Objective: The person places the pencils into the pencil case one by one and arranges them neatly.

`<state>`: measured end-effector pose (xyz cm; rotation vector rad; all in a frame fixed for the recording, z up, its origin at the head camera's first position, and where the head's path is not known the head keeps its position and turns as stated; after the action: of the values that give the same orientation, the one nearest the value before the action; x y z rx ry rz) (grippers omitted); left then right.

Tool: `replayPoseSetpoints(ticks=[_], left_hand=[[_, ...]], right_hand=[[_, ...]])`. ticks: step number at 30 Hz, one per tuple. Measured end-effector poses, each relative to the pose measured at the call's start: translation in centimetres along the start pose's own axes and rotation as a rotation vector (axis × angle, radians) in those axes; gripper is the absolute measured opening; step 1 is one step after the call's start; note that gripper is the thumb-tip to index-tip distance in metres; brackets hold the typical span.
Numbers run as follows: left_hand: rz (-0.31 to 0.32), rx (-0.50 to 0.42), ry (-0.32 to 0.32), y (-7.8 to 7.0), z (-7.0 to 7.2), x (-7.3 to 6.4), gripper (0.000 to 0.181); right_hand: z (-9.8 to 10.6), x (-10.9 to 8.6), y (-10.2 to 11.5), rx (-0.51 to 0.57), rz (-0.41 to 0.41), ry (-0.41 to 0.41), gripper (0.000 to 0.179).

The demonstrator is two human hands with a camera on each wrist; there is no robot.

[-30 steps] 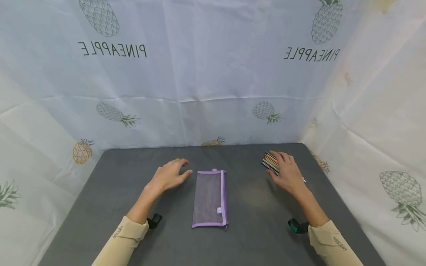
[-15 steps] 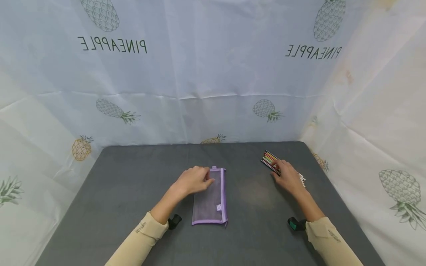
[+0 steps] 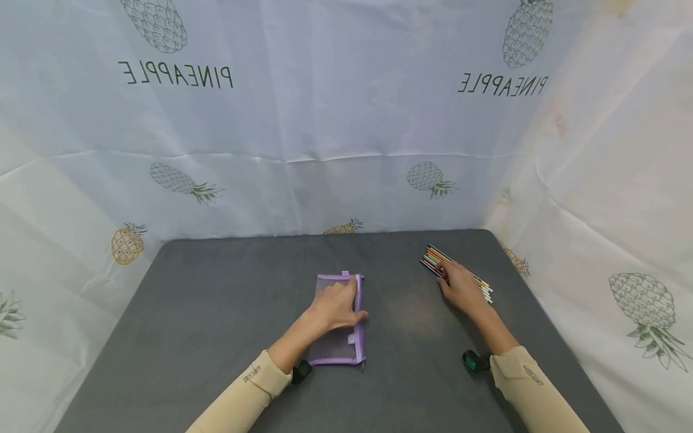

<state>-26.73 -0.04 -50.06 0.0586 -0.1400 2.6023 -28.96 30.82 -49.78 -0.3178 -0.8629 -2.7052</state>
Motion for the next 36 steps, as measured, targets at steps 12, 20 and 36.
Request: replayPoseSetpoints(ticks=[12, 20, 36], left_hand=[[-0.067, -0.442, -0.043, 0.7, 1.5, -1.2, 0.022], [0.008, -0.704, -0.009, 2.4, 1.6, -1.9, 0.012], [0.115, -0.971, 0.015, 3.8, 0.8, -2.0, 0.018]], right_hand=[[-0.4, 0.6, 0.6, -0.022, 0.059, 0.041, 0.022], [-0.5, 0.5, 0.8, -0.019, 0.087, 0.023, 0.021], [0.0, 0.7, 0.8, 0.329, -0.13, 0.014, 0.025]])
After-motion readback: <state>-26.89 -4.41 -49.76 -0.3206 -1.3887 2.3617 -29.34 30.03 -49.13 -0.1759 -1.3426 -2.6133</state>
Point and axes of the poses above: each hand's wrist, its own x-axis towards the middle knuckle, its own z-axis out of the back of the hand, y = z × x, the point moved 6 cm from there along x, towards the middle knuckle, and after that the axes turned 15 degrees about x, right-handed, at the moved point
